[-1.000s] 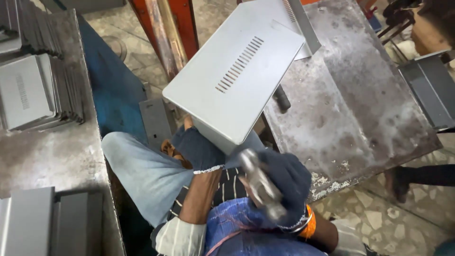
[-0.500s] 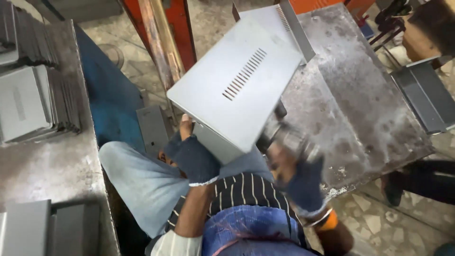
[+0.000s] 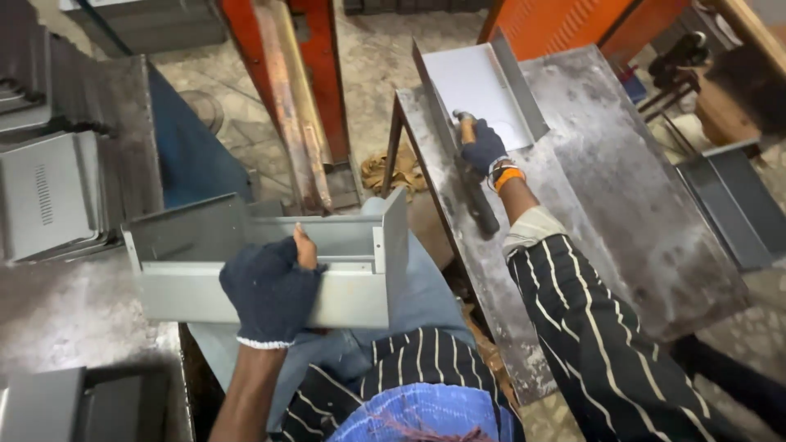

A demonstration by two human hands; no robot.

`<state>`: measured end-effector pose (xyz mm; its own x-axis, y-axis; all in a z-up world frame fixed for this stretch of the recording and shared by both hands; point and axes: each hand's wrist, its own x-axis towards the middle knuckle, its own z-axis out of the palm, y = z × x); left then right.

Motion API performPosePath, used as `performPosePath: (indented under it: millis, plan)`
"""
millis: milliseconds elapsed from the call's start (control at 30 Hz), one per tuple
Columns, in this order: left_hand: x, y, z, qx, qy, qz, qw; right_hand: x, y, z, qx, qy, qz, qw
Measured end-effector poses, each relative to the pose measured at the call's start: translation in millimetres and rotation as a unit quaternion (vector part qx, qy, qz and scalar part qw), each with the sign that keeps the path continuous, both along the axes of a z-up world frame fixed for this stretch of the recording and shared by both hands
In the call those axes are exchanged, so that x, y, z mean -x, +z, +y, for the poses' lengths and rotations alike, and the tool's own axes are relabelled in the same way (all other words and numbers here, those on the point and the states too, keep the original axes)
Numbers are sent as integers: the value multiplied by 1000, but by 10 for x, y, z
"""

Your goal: Assembling metal parts to form enclosures using a spot welder and a hammer.

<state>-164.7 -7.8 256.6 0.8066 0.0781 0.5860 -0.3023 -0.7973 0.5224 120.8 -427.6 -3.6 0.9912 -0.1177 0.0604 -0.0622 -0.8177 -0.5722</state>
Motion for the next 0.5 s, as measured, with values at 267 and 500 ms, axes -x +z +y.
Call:
performPosePath:
  millis: [267,500]
  plan:
    - [-560,101,382,-102,-6,82,991,1328,1504,1444,-262,82,-72,959]
    - [-1116,416,648,-205,-78,150,964,2009,2061,2330,-415,326,-30,848]
